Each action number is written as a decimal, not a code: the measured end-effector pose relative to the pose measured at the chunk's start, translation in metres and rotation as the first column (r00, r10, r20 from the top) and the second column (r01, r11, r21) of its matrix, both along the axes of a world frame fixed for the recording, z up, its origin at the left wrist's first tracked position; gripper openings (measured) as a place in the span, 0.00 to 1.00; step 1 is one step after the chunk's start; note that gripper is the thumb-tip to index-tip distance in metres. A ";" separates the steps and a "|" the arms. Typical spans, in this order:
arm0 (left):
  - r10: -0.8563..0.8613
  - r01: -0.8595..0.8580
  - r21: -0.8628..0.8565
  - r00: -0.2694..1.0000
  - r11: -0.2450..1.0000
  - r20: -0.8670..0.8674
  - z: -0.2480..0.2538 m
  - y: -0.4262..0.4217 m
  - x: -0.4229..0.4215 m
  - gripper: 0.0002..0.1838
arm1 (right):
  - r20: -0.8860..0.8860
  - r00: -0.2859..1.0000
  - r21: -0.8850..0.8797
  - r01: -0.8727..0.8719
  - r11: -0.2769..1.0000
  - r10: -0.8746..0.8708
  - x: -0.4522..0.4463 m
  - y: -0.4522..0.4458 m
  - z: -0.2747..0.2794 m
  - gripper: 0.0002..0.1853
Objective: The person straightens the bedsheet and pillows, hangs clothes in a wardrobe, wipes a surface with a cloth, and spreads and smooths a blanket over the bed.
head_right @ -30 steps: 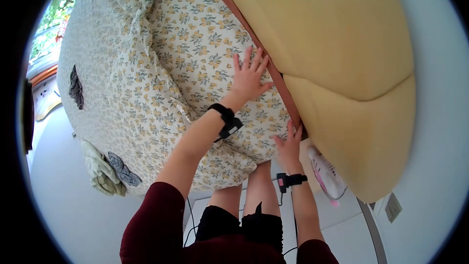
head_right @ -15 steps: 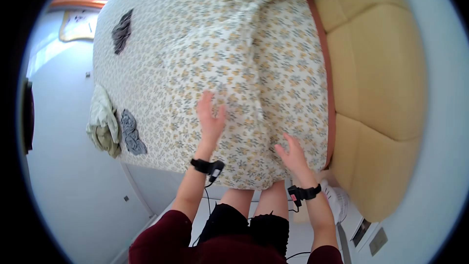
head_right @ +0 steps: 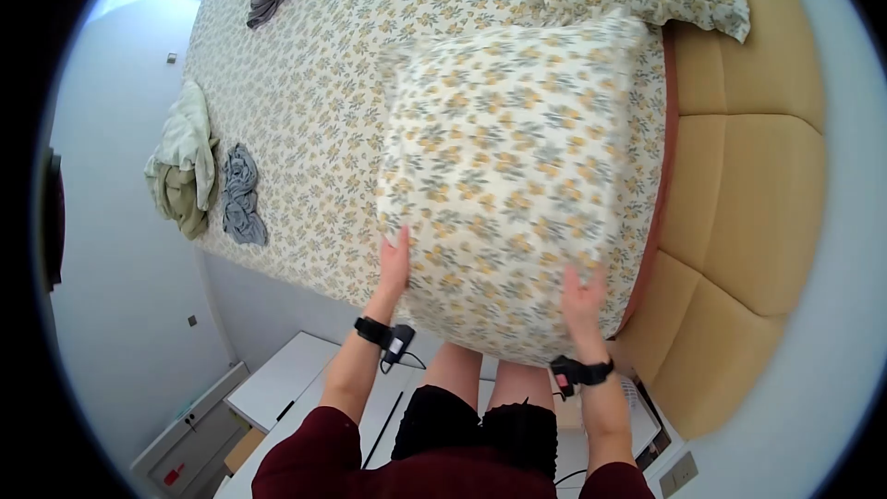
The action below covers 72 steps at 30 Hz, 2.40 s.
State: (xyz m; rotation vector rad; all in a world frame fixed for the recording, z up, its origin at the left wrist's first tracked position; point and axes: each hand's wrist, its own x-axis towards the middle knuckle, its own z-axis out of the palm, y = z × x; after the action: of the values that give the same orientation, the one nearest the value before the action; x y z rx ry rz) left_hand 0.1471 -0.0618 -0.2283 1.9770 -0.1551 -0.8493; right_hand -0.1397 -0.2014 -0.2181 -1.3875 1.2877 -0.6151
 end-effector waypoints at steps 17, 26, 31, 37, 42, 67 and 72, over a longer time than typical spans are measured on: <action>-0.310 0.314 0.055 0.948 0.948 -0.071 -0.009 -0.112 -0.117 0.22 | -0.206 0.936 -0.109 0.267 0.958 -0.285 -0.150 -0.089 -0.072 0.21; -0.464 0.392 0.254 0.681 0.884 0.566 -0.065 -0.116 -0.116 0.39 | -0.368 0.879 -0.293 0.201 0.935 -0.304 -0.112 -0.101 -0.048 0.26; -0.867 0.770 0.475 0.196 0.426 0.459 -0.029 -0.063 -0.177 0.48 | -0.778 0.622 -0.227 -0.410 0.884 0.089 -0.114 -0.020 -0.026 0.40; -0.886 0.780 0.471 0.222 0.412 0.407 -0.048 -0.066 -0.182 0.51 | -0.790 0.552 0.015 -0.415 0.910 0.265 -0.125 -0.037 -0.053 0.47; -0.972 0.834 0.516 0.097 0.197 0.214 -0.010 -0.018 -0.169 0.50 | -0.756 0.605 0.032 -0.347 0.937 0.250 -0.132 0.003 -0.024 0.53; -0.294 0.184 0.343 0.906 0.921 0.303 0.167 0.512 0.097 0.25 | -0.568 0.400 -0.047 -0.888 0.457 0.719 0.238 0.254 0.169 0.41; -0.091 0.019 0.244 0.954 0.970 0.287 0.197 0.598 0.149 0.24 | -0.616 0.246 -0.029 -0.957 0.290 0.748 0.364 0.348 0.206 0.40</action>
State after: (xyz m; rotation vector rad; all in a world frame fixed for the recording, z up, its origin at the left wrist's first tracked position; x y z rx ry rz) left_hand 0.2958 0.5357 -0.0311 2.3319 -0.2960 -0.6232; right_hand 0.2239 0.1462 -0.0124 -2.4571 0.4542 0.3815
